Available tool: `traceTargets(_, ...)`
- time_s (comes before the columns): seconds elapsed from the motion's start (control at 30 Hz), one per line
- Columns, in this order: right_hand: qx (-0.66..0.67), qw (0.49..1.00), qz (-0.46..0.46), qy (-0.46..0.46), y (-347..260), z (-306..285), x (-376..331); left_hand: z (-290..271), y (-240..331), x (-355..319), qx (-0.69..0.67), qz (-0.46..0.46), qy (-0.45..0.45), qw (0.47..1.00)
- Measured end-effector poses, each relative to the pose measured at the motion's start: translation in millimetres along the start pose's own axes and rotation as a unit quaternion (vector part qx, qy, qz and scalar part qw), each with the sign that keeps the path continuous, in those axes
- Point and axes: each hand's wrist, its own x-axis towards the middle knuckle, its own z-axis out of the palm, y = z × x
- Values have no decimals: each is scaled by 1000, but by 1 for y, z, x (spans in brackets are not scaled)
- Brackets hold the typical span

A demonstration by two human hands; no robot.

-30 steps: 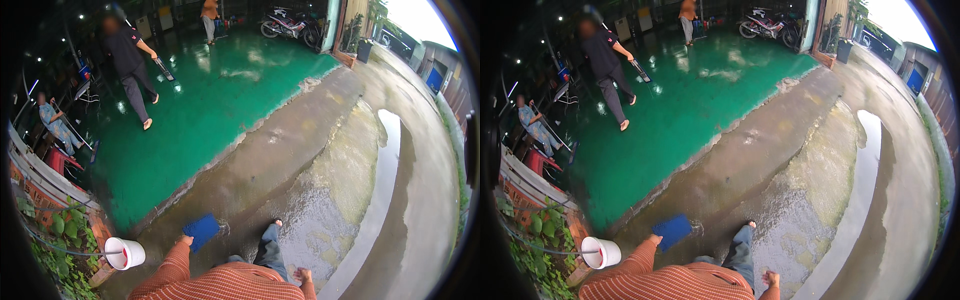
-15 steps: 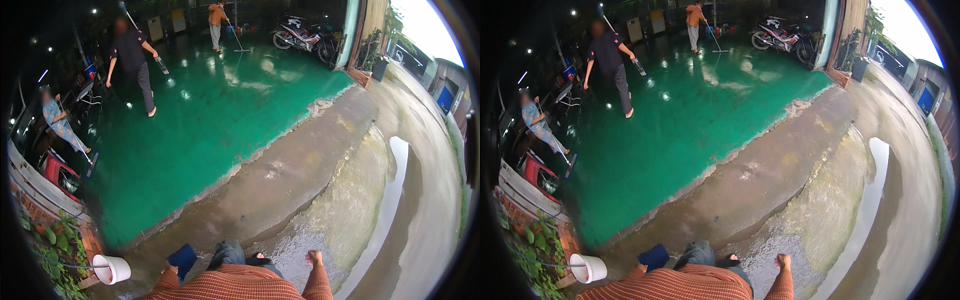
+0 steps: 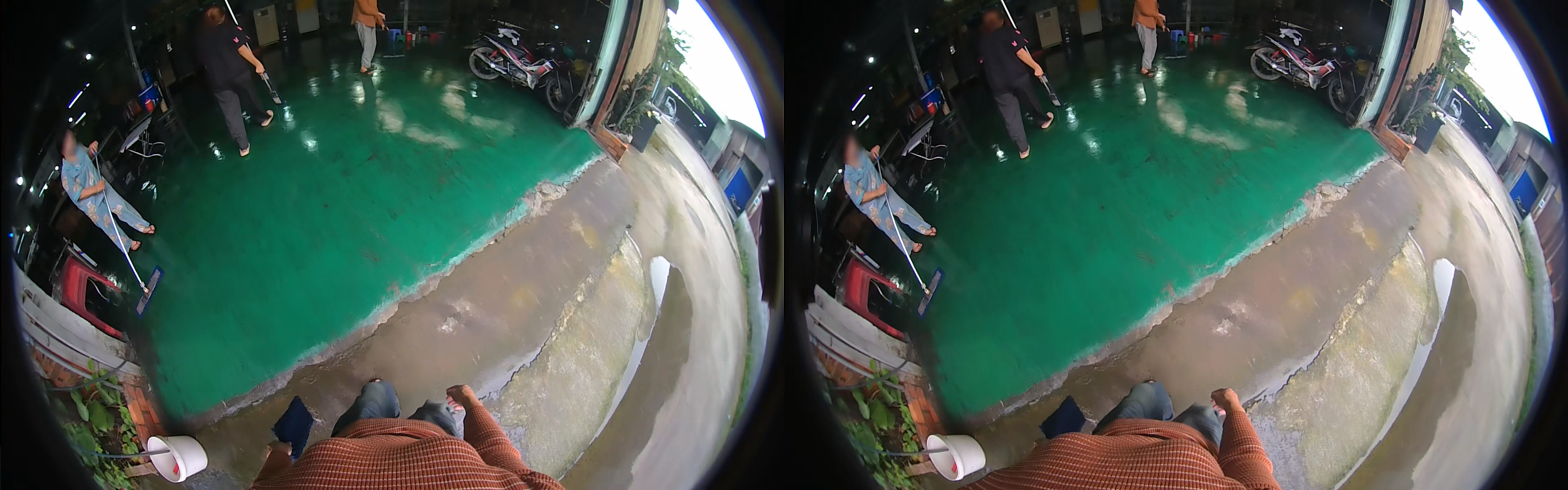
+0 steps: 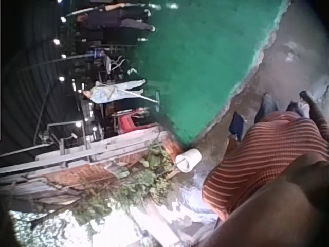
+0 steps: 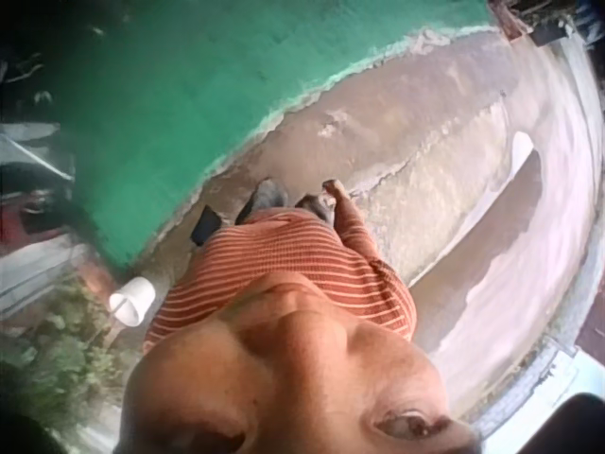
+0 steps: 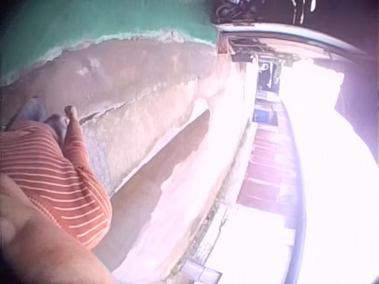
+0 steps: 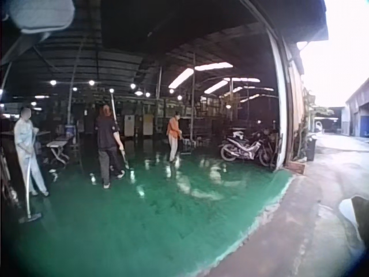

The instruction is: The person washes a wet concrete floor using a mop and bucket, then prepares a drink by adding water to a container and stirring it. The person also moves a plastic stool and wipes a table.

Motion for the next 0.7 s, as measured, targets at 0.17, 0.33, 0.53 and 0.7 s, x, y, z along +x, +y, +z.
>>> traceTargets(0.17, -90, 973, -165, 134, -43, -38, 78, -37, 81, 12, -44, -8, 7, 999)
traceTargets(0.33, -8, 999, -18, 35, -81, -111, 93, -102, 164, -118, -4, 16, 81, 997)
traceTargets(0.53, 29, 999, 20, -8, -167, -142, 107, -136, 214, -210, -26, 64, 148, 987)
traceTargets(0.7, 27, 996, -82, -14, -237, -171, 144, -130, 251, -220, -74, 83, 138, 984)
